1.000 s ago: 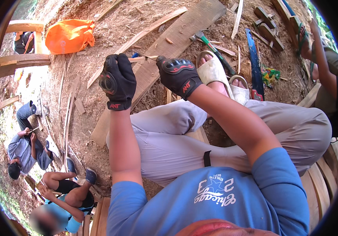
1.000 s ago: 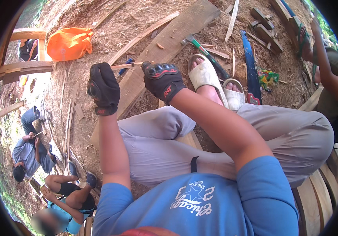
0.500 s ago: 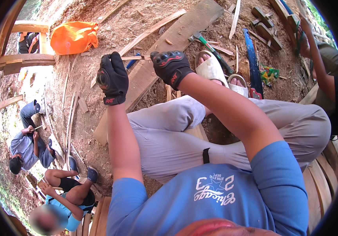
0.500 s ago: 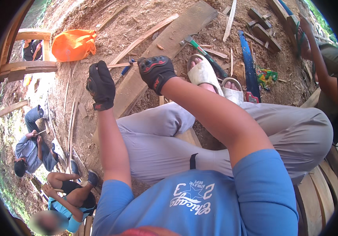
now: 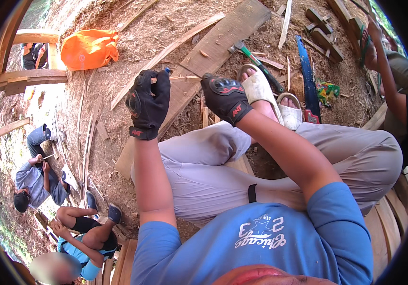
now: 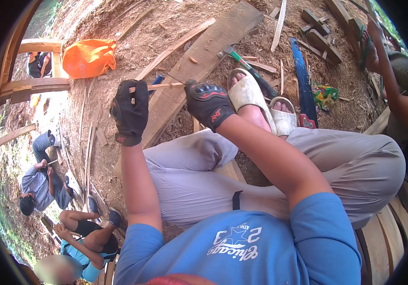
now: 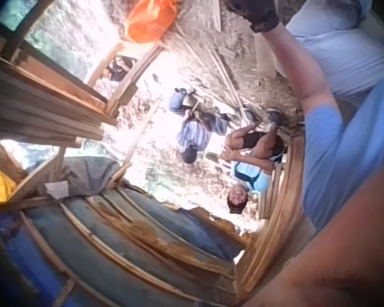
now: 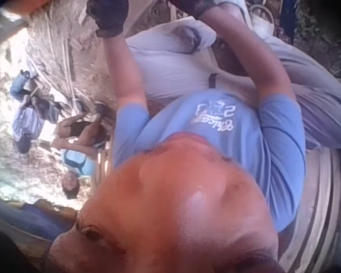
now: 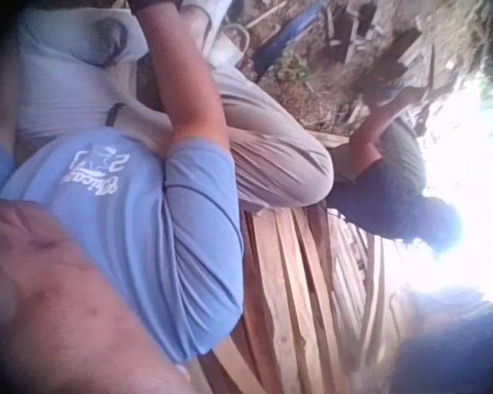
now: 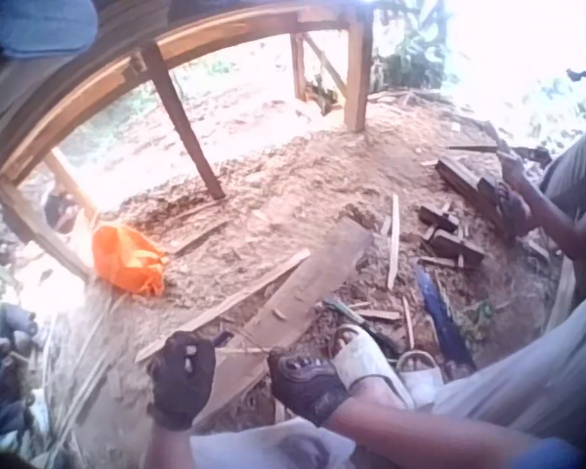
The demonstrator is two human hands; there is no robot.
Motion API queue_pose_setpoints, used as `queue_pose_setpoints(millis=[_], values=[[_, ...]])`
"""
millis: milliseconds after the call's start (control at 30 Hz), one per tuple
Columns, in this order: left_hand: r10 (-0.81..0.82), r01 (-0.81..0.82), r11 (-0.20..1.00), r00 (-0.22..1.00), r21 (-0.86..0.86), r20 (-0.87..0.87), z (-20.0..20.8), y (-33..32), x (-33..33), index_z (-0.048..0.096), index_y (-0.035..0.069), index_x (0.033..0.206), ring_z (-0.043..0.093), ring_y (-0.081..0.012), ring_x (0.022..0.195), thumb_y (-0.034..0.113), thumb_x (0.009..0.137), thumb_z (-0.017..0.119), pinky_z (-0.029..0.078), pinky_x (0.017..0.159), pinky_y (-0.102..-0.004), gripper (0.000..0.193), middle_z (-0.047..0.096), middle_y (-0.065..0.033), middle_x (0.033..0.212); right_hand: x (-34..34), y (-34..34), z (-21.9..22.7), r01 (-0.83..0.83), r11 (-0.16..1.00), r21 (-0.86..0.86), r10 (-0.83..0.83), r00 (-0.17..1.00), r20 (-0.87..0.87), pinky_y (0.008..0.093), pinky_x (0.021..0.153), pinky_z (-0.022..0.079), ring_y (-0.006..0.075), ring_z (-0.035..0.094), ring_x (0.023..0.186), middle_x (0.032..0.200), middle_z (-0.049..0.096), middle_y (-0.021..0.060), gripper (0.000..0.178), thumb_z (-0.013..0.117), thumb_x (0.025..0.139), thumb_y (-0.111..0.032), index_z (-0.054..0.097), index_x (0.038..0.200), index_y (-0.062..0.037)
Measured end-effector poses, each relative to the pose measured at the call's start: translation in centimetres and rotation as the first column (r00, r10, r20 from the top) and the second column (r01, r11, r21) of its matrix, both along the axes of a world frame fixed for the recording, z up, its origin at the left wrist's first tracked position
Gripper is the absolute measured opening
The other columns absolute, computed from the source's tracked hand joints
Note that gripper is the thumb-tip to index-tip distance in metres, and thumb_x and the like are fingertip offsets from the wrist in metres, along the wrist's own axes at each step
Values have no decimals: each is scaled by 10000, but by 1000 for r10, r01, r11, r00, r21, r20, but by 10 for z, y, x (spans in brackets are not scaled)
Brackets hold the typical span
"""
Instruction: The person sits on the ground and uses a hammer and a chisel to carve a small wooden piece. They repeatedly strike the chisel to remove wood shavings, occasionally adjusting the wood's position. Other people are visible in the background working on similar tasks.
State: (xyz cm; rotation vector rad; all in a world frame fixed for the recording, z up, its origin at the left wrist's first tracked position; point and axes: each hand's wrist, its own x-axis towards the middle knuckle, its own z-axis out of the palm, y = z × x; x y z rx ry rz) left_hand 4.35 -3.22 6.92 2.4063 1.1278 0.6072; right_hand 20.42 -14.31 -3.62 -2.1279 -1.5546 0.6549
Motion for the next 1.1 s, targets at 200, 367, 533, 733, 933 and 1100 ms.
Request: queue_pose_setpoints(millis=[200, 367, 533, 733, 933, 1100], values=[[-55, 55, 998, 998, -3, -16, -18, -1, -5, 608, 23, 1046, 719, -229, 699, 145, 1017, 622, 536, 634, -383, 127, 675, -116, 878, -12, 2, 17, -34, 996, 84, 31, 999, 31, 493, 657, 573, 369, 723, 747, 814, 715, 174, 145, 592, 918, -166, 659, 1015, -81], [27, -6, 992, 987, -128, 162, -26, -2, -7, 633, 78, 871, 684, -296, 673, 171, 1003, 616, 534, 626, -431, 162, 662, -121, 741, -12, 6, 15, -114, 988, 105, 106, 991, 77, 485, 654, 575, 347, 731, 760, 815, 721, 156, 160, 587, 907, -146, 676, 1018, -75], [-47, 56, 978, 998, -202, 48, -9, 0, -5, 644, 62, 897, 715, -299, 757, 105, 974, 635, 569, 693, -407, 88, 694, -124, 820, 18, 1, -49, -255, 966, -54, 260, 929, 265, 452, 672, 593, 311, 752, 791, 859, 747, 143, 182, 580, 911, -165, 706, 1026, -102], [-61, 61, 998, 998, -17, -3, -38, -3, -28, 576, 34, 917, 695, -298, 758, 124, 1027, 535, 533, 667, -411, 148, 672, -152, 885, -5, -13, -56, -28, 998, -54, 31, 998, 46, 505, 669, 572, 371, 734, 775, 836, 720, 187, 153, 533, 933, -182, 662, 957, -103], [-34, 36, 998, 999, -57, 37, -21, 4, -11, 603, 74, 850, 675, -360, 691, 191, 1003, 563, 525, 623, -467, 196, 657, -129, 749, 1, 18, 5, -99, 995, -20, 99, 995, -32, 494, 651, 573, 370, 727, 754, 815, 717, 183, 140, 553, 916, -152, 667, 965, -87], [-33, 38, 993, 999, -114, 42, -24, -1, -12, 598, 63, 850, 673, -372, 704, 142, 971, 576, 533, 640, -467, 146, 647, -158, 775, -11, 8, 5, -112, 993, 26, 111, 992, 56, 483, 663, 581, 364, 736, 755, 814, 732, 172, 171, 538, 914, -138, 688, 982, -94]])
